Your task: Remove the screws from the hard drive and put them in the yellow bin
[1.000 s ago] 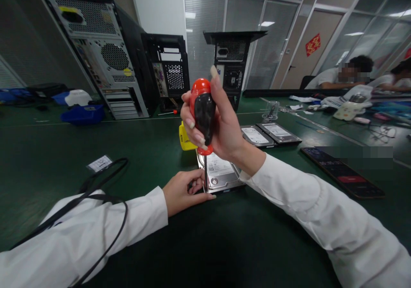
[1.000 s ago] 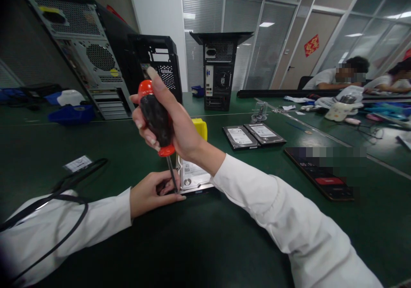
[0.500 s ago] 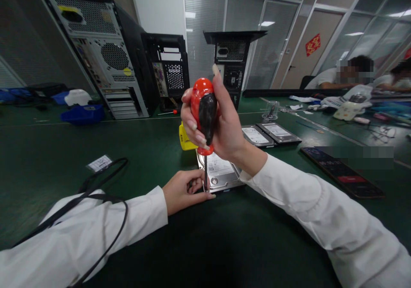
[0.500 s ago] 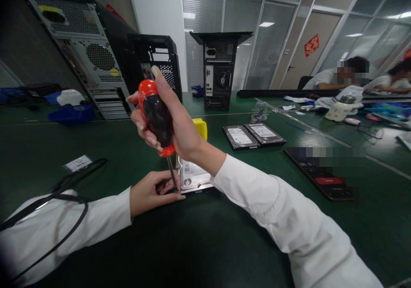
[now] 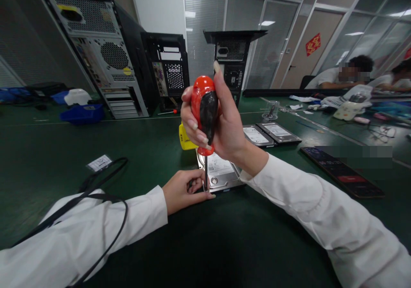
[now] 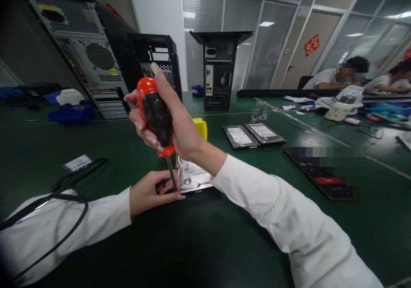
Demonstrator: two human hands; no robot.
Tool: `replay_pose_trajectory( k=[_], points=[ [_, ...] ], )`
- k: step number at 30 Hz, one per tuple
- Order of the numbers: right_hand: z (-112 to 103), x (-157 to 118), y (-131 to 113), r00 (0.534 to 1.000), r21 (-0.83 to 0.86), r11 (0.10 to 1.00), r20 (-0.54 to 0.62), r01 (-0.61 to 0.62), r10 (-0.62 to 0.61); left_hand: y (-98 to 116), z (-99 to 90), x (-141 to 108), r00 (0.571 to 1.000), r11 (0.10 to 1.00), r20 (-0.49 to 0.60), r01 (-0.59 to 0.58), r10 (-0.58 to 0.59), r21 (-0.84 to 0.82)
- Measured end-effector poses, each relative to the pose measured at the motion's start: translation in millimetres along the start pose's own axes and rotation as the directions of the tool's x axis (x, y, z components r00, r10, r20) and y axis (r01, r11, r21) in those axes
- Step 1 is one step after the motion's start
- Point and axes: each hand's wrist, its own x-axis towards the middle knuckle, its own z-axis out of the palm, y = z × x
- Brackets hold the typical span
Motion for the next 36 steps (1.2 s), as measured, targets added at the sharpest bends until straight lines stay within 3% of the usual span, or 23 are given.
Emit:
replay_pose_trajectory(
  k=[36],
  points=[
    [4.0,-1.9,-3.3,0.999,-0.049,0.999,0.050,-0.003,0.005,-2.2,-0.6,0.8,1.000,1.000,0.001,0.015,-0.015,-0.007]
  ],
)
